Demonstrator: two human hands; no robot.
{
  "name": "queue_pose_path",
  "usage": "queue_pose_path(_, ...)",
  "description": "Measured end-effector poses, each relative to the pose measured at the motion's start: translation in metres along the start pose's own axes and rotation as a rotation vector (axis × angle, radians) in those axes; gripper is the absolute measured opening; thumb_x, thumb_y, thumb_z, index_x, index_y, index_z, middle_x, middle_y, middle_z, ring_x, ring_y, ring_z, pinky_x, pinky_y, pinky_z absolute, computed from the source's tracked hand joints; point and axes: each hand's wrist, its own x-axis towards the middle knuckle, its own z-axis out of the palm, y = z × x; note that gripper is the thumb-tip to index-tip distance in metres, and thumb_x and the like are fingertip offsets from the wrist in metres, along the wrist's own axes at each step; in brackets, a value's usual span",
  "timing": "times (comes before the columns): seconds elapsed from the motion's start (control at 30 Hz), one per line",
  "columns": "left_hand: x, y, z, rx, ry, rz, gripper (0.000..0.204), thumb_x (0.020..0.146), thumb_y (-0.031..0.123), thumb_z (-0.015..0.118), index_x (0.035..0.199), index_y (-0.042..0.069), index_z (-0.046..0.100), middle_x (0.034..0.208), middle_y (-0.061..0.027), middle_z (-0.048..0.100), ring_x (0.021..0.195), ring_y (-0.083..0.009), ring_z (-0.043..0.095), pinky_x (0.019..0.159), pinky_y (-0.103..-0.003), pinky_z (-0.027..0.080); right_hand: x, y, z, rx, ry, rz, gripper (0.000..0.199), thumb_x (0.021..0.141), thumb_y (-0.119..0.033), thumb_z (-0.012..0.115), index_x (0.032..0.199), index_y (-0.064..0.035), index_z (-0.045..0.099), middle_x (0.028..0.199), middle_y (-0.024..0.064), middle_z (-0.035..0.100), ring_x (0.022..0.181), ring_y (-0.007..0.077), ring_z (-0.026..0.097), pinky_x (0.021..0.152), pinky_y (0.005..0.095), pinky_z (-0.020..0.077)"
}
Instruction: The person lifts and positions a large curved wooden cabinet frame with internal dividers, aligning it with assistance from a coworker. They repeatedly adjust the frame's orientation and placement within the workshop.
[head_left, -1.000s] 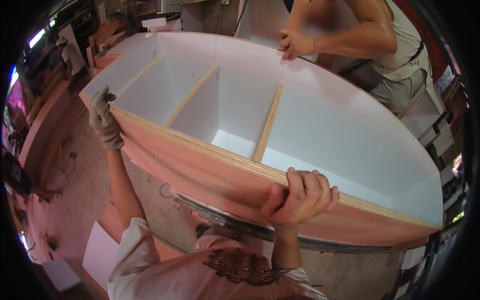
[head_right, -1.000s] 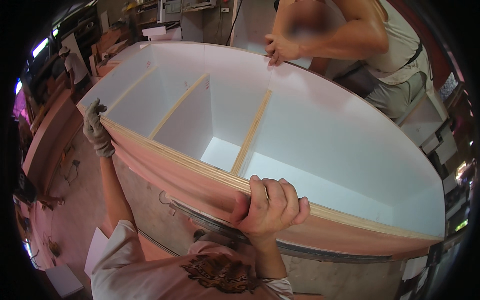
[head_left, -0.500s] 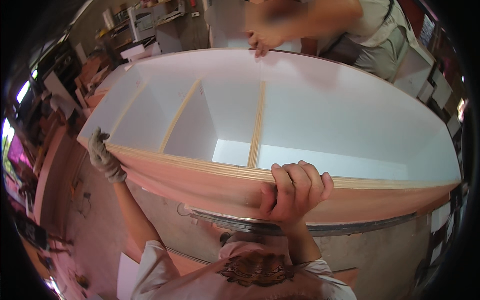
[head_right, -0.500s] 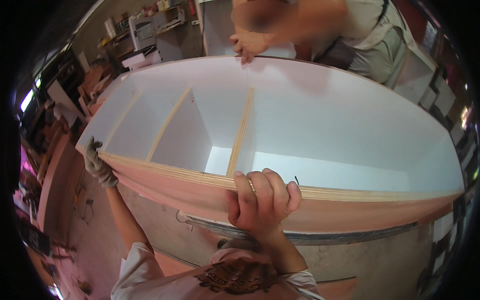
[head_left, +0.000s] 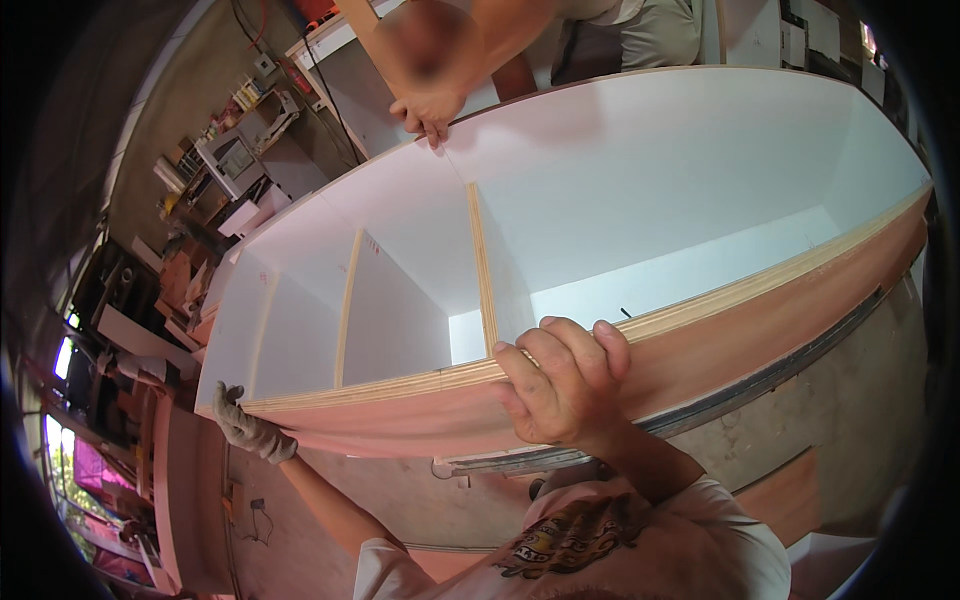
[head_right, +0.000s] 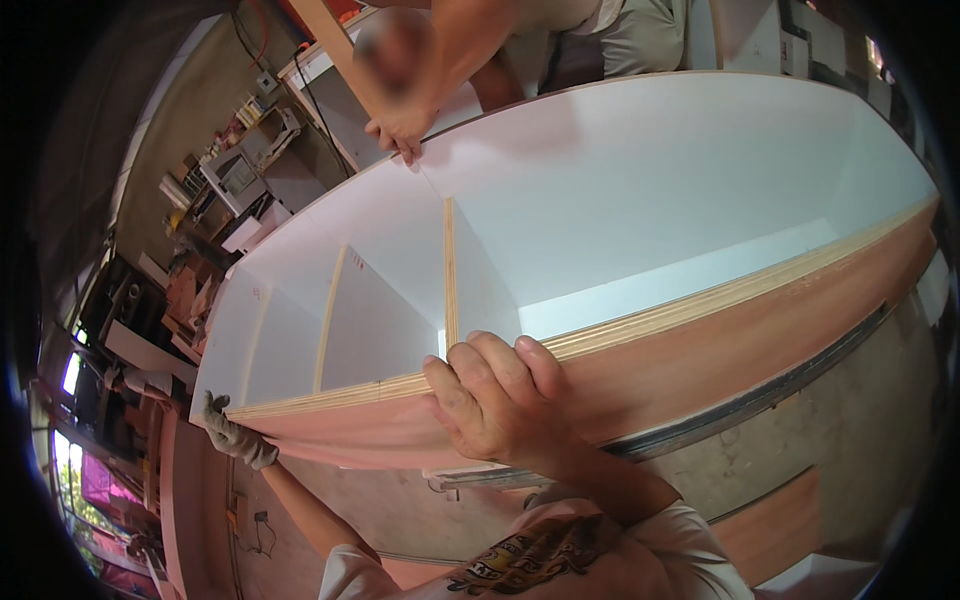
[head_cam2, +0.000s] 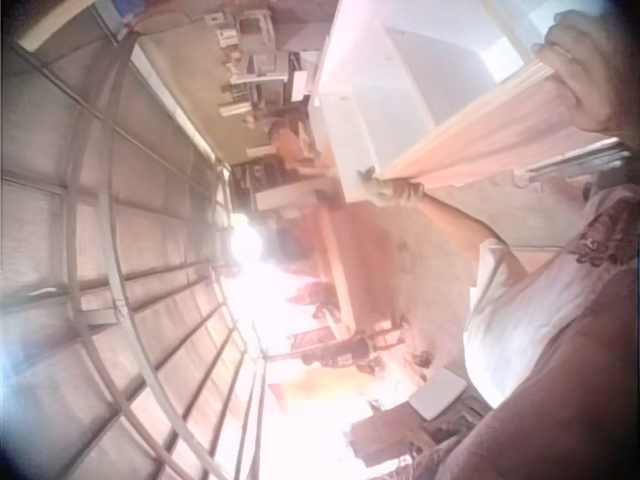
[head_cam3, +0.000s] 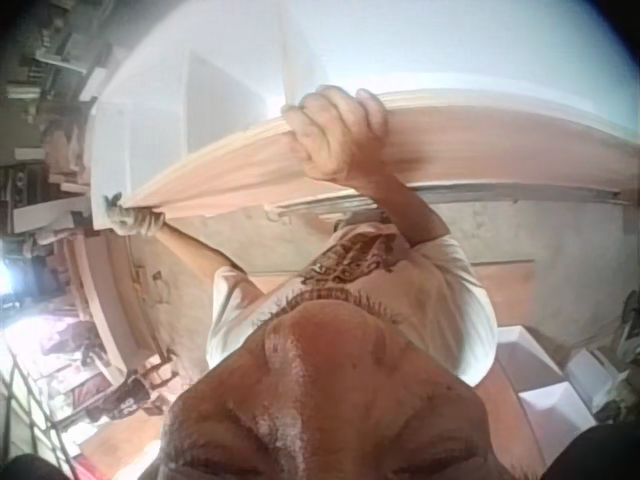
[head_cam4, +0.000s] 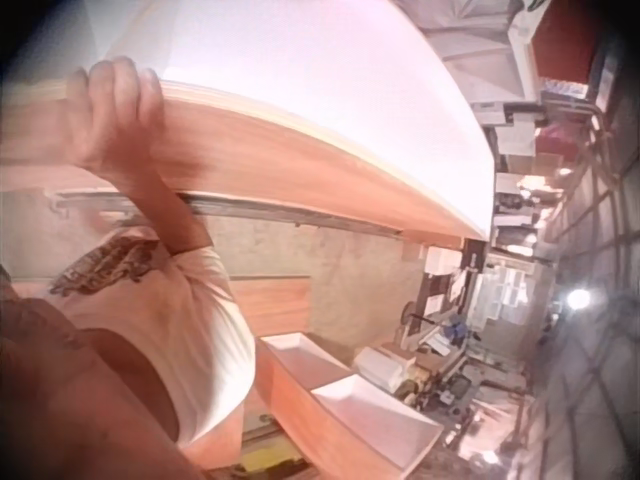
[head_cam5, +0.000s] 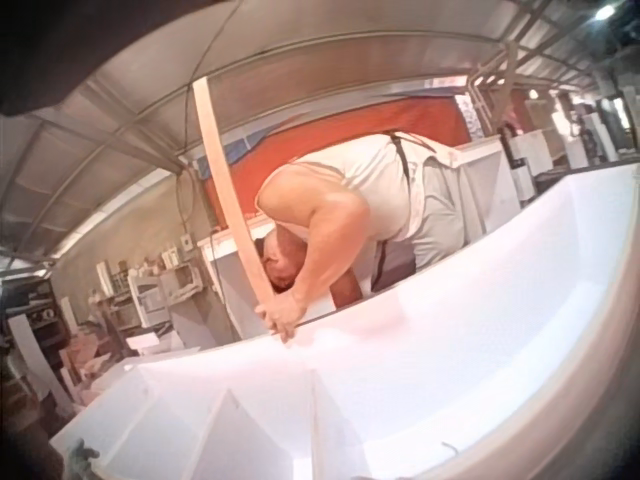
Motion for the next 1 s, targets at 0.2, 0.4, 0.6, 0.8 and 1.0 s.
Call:
queue_pose_path(0.2, -0.002, 0.011, 0.004, -0.023, 0.007, 0.013, 0.041, 0.112, 0.027, 0.043, 0.127, -0.003, 0.067, 0.102, -0.0126, 0.071, 0.09, -0.0217, 0.066, 0.085, -0.036, 0.052, 0.001, -0.001, -0.001, 0.017, -0.009, 0.004, 0.027, 0.093, -0.035, 0.063, 0.111, -0.0181, 0.072, 0.106, 0.0007, 0.065, 0.108, 0.0175, 0.061, 0.105, 0.0426, 0.0332)
queue_pose_path(0.4, 0.0, 0.016, -0.001, -0.063, -0.002, -0.068, 0.039, 0.112, 0.022, 0.044, 0.129, -0.004, 0.066, 0.104, -0.0117, 0.07, 0.091, -0.021, 0.064, 0.086, -0.035, 0.051, -0.001, -0.003, 0.002, -0.01, -0.014, -0.017, 0.029, 0.098, -0.037, 0.059, 0.114, -0.0167, 0.071, 0.107, 0.0013, 0.063, 0.11, 0.0191, 0.06, 0.108, 0.0466, 0.029)
queue_pose_path(0.6, 0.002, 0.022, 0.004, 0.014, 0.012, 0.045, 0.036, 0.111, 0.016, 0.043, 0.126, -0.004, 0.069, 0.103, -0.0105, 0.069, 0.089, -0.0189, 0.065, 0.084, -0.033, 0.052, -0.002, -0.007, 0.003, -0.035, -0.035, -0.005, 0.031, 0.103, -0.039, 0.051, 0.113, -0.0161, 0.07, 0.106, 0.0029, 0.063, 0.11, 0.0236, 0.058, 0.111, 0.0502, 0.0245)
queue_pose_path(0.8, 0.001, 0.017, 0.005, -0.044, 0.05, -0.011, 0.035, 0.111, 0.018, 0.045, 0.124, -0.002, 0.071, 0.099, -0.0095, 0.071, 0.088, -0.0177, 0.066, 0.081, -0.031, 0.052, -0.003, -0.006, 0.007, -0.025, -0.011, -0.055, 0.026, 0.092, -0.027, 0.057, 0.106, -0.0092, 0.07, 0.104, 0.0076, 0.062, 0.108, 0.0296, 0.057, 0.114, 0.0533, 0.0225)
queue_pose_path(1.0, 0.001, 0.019, 0.002, 0.002, 0.044, 0.002, 0.036, 0.111, 0.019, 0.046, 0.125, -0.001, 0.071, 0.101, -0.0092, 0.072, 0.089, -0.018, 0.067, 0.081, -0.031, 0.052, -0.004, -0.008, 0.007, -0.056, -0.036, -0.017, 0.032, 0.104, -0.04, 0.05, 0.114, -0.0162, 0.069, 0.104, 0.0027, 0.063, 0.11, 0.026, 0.056, 0.112, 0.0511, 0.024)
